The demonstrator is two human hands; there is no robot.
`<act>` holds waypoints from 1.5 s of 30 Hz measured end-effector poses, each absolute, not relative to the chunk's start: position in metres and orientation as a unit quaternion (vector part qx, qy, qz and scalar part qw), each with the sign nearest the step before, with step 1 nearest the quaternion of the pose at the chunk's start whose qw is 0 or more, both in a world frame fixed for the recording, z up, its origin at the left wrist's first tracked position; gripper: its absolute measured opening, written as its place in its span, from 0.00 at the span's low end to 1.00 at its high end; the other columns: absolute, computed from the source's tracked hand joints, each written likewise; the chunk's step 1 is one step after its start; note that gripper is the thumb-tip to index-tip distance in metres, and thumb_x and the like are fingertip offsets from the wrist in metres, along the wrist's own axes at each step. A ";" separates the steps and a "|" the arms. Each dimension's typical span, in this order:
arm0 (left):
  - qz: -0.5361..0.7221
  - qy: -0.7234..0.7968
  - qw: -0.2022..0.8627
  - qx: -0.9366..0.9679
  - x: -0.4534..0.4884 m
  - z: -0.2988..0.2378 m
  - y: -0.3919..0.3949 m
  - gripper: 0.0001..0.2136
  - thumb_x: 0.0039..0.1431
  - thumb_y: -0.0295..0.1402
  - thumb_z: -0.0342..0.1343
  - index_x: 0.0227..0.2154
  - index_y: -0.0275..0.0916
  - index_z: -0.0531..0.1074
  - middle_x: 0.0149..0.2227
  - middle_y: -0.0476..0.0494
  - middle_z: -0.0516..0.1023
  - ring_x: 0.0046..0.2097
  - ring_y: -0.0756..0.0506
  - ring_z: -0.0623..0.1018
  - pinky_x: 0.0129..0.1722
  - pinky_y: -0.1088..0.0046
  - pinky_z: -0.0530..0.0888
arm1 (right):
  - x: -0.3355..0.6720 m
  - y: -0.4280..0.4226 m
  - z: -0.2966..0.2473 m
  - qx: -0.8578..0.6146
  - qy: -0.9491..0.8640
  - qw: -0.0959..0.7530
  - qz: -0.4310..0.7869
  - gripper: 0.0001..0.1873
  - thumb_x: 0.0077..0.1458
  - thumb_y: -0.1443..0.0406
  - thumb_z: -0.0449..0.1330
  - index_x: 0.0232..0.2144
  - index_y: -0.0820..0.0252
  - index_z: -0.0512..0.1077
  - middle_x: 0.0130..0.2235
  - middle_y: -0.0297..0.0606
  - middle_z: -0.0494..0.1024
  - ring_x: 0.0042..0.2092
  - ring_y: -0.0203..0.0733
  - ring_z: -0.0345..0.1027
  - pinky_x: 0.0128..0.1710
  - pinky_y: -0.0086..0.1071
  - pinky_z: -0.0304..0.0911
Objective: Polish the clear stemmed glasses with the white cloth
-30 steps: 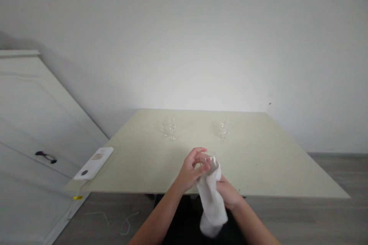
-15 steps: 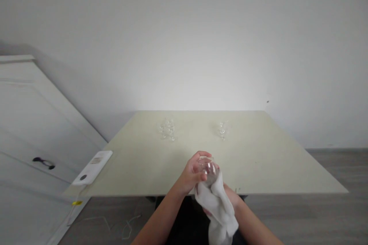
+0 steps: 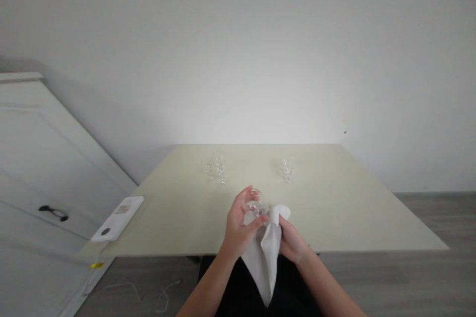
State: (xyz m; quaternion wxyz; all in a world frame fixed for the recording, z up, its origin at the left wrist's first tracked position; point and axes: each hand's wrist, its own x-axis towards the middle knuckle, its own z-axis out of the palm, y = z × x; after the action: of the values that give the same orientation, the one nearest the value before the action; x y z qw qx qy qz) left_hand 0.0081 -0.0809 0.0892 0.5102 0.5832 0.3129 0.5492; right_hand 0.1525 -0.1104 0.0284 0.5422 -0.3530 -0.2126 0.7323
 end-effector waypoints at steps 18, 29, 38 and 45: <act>0.451 0.284 0.403 0.745 0.026 0.091 -0.076 0.29 0.52 0.32 0.62 0.58 0.46 0.61 0.57 0.41 0.68 0.56 0.41 0.70 0.54 0.62 0.69 | 0.164 -0.102 0.002 -0.443 -0.314 0.624 0.561 0.17 0.48 0.58 0.66 0.38 0.62 0.73 0.42 0.45 0.81 0.48 0.51 0.73 0.47 0.40 0.69; 0.534 0.307 0.447 0.648 0.082 0.066 -0.013 0.30 0.50 0.35 0.65 0.56 0.48 0.62 0.56 0.39 0.64 0.55 0.43 0.70 0.51 0.63 0.72 | 0.185 -0.099 -0.031 -0.492 -0.466 0.596 0.430 0.24 0.53 0.55 0.62 0.50 0.58 0.70 0.49 0.45 0.77 0.55 0.53 0.67 0.60 0.52 0.54; 0.458 0.336 0.492 0.660 0.145 0.033 0.026 0.31 0.40 0.32 0.70 0.48 0.42 0.63 0.47 0.42 0.67 0.49 0.45 0.71 0.40 0.70 0.73 | 0.182 -0.098 -0.027 -0.498 -0.533 0.551 0.406 0.23 0.55 0.56 0.60 0.51 0.59 0.71 0.46 0.46 0.79 0.58 0.51 0.64 0.62 0.51 0.51; 0.442 0.393 0.367 0.718 0.158 0.027 0.035 0.30 0.39 0.39 0.70 0.45 0.40 0.66 0.39 0.49 0.67 0.31 0.53 0.68 0.35 0.73 0.69 | 0.186 -0.098 -0.024 -0.519 -0.500 0.549 0.423 0.21 0.54 0.55 0.60 0.48 0.59 0.74 0.44 0.45 0.80 0.58 0.52 0.64 0.63 0.51 0.49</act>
State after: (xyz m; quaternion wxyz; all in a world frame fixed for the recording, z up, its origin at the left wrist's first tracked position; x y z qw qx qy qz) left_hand 0.1575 0.0349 0.0265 0.3671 0.7177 0.3930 0.4423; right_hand 0.1860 -0.0983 -0.0239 0.5486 -0.5189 -0.5004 0.4235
